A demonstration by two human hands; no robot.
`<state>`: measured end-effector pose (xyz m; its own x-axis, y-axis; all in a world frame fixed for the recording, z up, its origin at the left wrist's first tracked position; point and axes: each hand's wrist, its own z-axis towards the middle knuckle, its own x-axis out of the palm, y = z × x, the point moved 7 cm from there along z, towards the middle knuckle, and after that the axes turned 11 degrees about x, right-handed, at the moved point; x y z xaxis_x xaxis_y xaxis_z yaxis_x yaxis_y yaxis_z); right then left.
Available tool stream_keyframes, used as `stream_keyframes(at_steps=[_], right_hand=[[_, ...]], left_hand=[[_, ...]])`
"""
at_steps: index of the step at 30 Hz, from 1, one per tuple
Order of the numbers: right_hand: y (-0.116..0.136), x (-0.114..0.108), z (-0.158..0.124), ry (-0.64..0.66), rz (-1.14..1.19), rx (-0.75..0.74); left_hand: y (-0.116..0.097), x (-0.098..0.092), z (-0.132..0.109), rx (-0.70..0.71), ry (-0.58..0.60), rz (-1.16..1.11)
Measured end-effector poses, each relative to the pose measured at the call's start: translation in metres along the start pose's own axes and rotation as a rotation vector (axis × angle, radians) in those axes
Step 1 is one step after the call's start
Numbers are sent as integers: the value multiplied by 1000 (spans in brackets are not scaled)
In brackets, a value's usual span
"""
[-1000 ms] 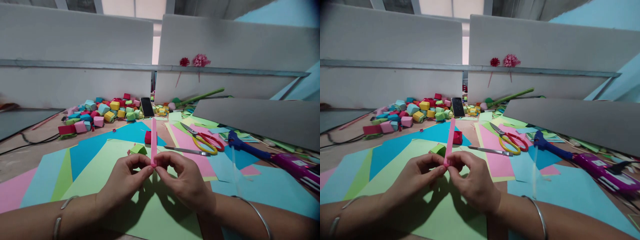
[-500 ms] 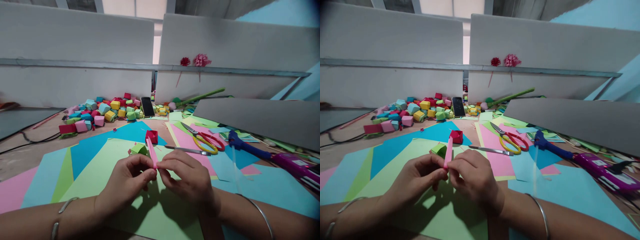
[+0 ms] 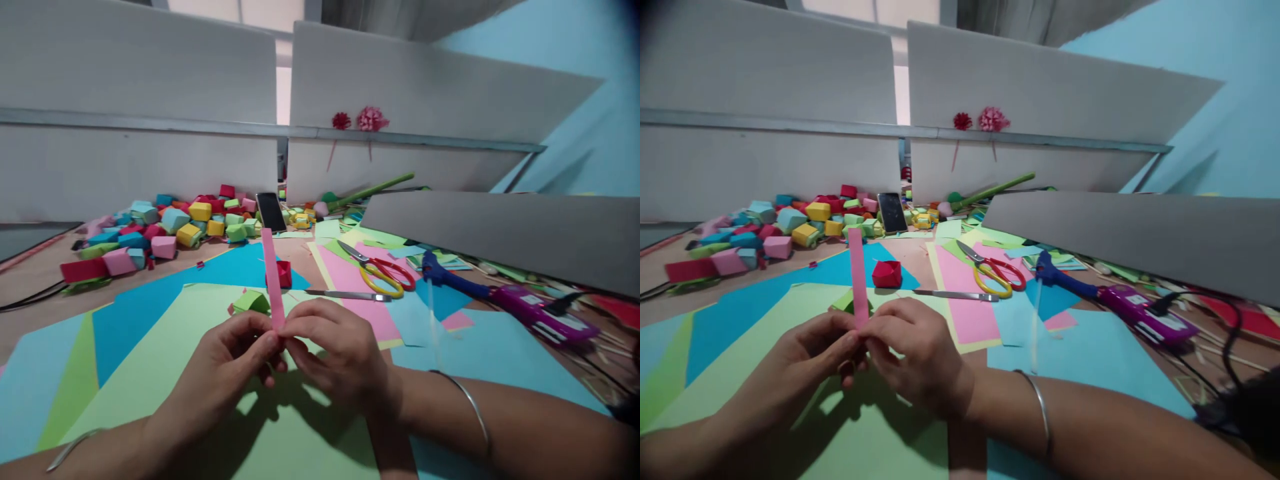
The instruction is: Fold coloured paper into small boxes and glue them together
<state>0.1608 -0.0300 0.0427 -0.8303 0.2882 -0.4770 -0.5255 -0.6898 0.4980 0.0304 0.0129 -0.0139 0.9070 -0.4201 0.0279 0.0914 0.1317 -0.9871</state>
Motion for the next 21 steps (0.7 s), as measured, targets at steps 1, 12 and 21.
stream_keyframes(at_steps=[1,12,21], right_hand=[[-1,0,0,1,-7,-1],[2,3,-5,-3,-143,-95],[-11,6,1,162,81,272]], left_hand=[[2,0,0,-19,6,-11],[2,-1,-8,-106,-186,-6],[3,-13,-1,12,-100,136]])
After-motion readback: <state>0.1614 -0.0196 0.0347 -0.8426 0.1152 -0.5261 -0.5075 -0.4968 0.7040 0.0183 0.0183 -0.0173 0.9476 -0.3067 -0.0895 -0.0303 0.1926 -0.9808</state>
